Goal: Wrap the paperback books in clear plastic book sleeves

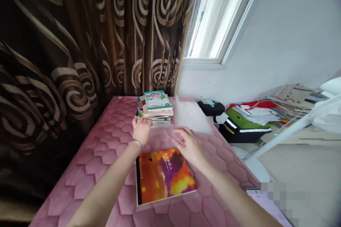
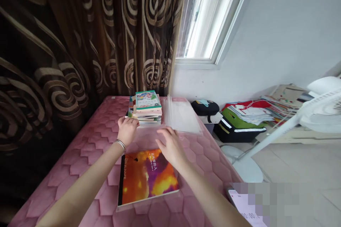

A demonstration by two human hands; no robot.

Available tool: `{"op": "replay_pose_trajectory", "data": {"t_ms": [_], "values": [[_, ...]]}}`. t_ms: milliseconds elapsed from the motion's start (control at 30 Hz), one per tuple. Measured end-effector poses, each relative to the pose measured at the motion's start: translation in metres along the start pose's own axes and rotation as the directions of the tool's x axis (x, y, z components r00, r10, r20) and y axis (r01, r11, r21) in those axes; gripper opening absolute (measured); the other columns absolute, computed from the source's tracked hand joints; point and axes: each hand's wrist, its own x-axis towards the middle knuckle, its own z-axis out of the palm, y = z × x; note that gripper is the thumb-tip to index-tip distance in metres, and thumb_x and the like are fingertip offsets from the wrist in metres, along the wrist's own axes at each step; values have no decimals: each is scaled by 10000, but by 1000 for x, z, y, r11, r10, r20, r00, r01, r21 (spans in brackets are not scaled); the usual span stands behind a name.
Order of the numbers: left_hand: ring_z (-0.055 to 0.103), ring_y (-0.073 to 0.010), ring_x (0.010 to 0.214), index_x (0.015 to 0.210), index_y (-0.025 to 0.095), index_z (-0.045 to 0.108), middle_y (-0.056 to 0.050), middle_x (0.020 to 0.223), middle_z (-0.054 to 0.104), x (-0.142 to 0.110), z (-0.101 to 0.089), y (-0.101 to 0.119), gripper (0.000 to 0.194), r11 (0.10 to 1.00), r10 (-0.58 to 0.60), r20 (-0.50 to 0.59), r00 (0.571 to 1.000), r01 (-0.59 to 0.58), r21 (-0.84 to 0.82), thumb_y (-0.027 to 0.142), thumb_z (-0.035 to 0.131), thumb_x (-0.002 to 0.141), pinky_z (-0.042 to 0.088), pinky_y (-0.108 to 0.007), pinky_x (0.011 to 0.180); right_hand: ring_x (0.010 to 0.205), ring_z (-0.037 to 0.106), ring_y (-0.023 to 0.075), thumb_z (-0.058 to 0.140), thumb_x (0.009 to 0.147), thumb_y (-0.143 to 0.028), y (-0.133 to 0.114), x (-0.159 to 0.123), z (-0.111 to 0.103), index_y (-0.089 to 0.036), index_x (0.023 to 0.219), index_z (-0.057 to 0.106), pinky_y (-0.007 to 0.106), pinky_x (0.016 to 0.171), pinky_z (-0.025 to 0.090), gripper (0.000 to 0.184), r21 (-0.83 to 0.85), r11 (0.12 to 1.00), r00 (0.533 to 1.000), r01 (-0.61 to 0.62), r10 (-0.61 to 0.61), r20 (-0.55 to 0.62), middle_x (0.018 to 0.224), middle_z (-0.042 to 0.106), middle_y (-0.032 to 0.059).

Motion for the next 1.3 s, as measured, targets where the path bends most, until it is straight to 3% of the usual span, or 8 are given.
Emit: {"op": "replay_pose_trajectory", "data": {"t_ms": [133, 333, 433, 567, 633, 733, 933, 1300], "values": [[580, -233, 936, 834, 205, 626, -54, 874, 708, 12, 3, 6, 174, 1000, 2, -9, 1000, -2, -9, 106, 490, 878, 262, -507, 1011, 1105, 488, 304, 652, 809, -244, 2, 58, 22, -228, 1164, 632, 397, 837, 414, 355, -343, 935, 996, 89, -84, 30, 1189, 634, 96], [552, -262, 1045, 1000, 201, 636, -87, 1043, 685, 9, -8, 18, 169, 998, -60, -48, 997, 60, -9, 167, 519, 884, 291, -515, 1010, 980, 581, 235, 579, 888, -232, 0, 96, 36, -245, 826, 735, 365, 848, 309, 169, -370, 918, 969, 142, -52, 241, 921, 746, 38], [512, -286, 1116, 1202, 188, 565, -121, 1203, 616, -27, -23, 29, 326, 993, -115, -45, 992, 114, -16, 211, 532, 879, 344, -505, 985, 973, 600, 225, 598, 872, -220, 2, 102, 36, -257, 813, 743, 351, 837, 303, 161, -352, 928, 969, 119, -31, 246, 903, 752, 24], [507, -287, 1145, 1183, 237, 596, -92, 1233, 601, -110, -36, 44, 324, 990, -24, 181, 983, 49, -130, 294, 568, 865, 391, -503, 987, 953, 618, 208, 620, 846, -208, 5, 106, 33, -259, 770, 740, 330, 825, 310, 151, -313, 946, 969, 79, 0, 246, 872, 755, 2], [461, -308, 1240, 1247, 284, 570, -79, 1344, 550, -147, -33, 47, 478, 979, 37, 309, 950, 27, -201, 321, 677, 783, 376, -527, 1031, 936, 627, 208, 626, 837, -220, 6, 106, 32, -258, 762, 740, 325, 813, 318, 142, -291, 954, 969, 66, 8, 246, 864, 755, 2], [387, -320, 1337, 1306, 303, 540, -69, 1436, 483, -178, -26, 46, 620, 975, -3, 440, 898, 99, -197, 274, 737, 720, 361, -530, 1078, 913, 637, 211, 624, 834, -246, 7, 105, 30, -264, 773, 744, 327, 807, 324, 136, -265, 962, 968, 61, 7, 249, 873, 758, 6], [341, -278, 1390, 1317, 315, 544, -36, 1477, 448, -175, -21, 43, 629, 966, -56, 508, 860, 176, -191, 156, 701, 729, 366, -455, 1117, 957, 627, 218, 600, 846, -235, 9, 108, 29, -270, 780, 750, 324, 800, 319, 167, -262, 964, 969, 37, 30, 246, 922, 757, 1], [334, -280, 1399, 1363, 322, 484, -42, 1500, 416, -192, 3, 39, 702, 977, -27, 402, 915, 108, -182, 74, 645, 727, 384, -511, 1101, 940, 619, 212, 614, 836, -231, 14, 113, 36, -266, 780, 752, 318, 789, 319, 153, -251, 968, 978, -3, 55, 202, 901, 755, -1]]}}
